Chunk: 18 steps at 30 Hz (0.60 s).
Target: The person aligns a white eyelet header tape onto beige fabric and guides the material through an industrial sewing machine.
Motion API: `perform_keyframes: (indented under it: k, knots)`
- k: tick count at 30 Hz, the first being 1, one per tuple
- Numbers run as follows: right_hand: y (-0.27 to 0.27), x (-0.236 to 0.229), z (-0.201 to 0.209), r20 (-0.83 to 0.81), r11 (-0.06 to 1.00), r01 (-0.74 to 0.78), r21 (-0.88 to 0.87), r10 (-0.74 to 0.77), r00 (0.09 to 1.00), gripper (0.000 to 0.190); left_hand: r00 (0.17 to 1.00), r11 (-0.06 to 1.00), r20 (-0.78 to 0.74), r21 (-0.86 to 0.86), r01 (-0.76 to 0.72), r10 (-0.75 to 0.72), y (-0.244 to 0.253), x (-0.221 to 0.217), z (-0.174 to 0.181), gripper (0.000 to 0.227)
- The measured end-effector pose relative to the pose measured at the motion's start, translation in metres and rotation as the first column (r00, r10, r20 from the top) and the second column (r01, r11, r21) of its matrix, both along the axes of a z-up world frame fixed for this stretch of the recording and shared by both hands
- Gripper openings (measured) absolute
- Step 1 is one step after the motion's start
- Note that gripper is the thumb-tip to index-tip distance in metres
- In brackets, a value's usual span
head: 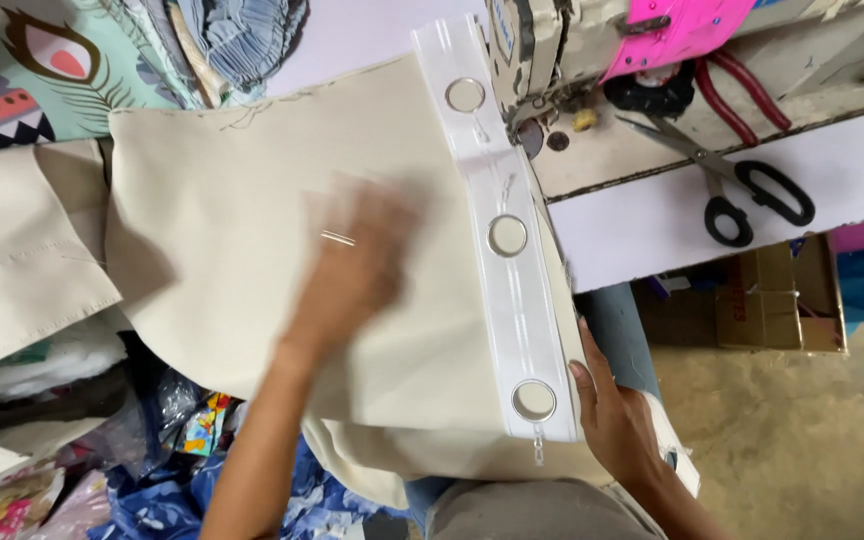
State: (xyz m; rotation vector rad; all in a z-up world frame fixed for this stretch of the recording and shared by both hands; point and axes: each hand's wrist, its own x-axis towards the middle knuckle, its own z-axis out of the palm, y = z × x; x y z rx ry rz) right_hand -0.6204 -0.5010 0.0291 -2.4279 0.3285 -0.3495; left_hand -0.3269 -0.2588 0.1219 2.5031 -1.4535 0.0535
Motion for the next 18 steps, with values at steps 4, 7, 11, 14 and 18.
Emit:
perform_keyframes:
  k: [4, 7, 11, 14, 18]
  knots:
    - [0.001, -0.001, 0.004, 0.012, 1.000, -0.023, 0.009, 0.023, 1.000, 0.055, 0.838, 0.873, 0.298, 0.332, 0.357, -0.456, -0.058, -0.092, 0.022, 0.081]
    - [0.001, -0.001, 0.002, 0.013, 0.999, -0.027, -0.019, 0.027, 1.000, 0.056, 0.656, 0.863, 0.581, 0.448, 0.235, -0.481, -0.078, -0.097, -0.008, 0.055]
    - [0.003, -0.004, -0.002, -0.042, 0.997, 0.004, -0.071, -0.007, 0.999, 0.059, 0.771, 0.896, 0.465, 0.142, 0.420, -0.435, -0.086, -0.088, -0.028, 0.045]
    - [0.001, -0.006, -0.008, -0.112, 0.982, 0.007, -0.189, -0.028, 0.993, 0.071, 0.913, 0.906, -0.016, -0.134, 0.402, -0.408, -0.076, -0.081, 0.006, 0.066]
    - [0.010, -0.008, -0.003, -0.085, 0.801, -0.056, -0.596, 0.006, 0.996, 0.104, 0.674, 0.861, -0.622, -0.506, 0.042, -0.399, -0.066, -0.080, 0.031, 0.063]
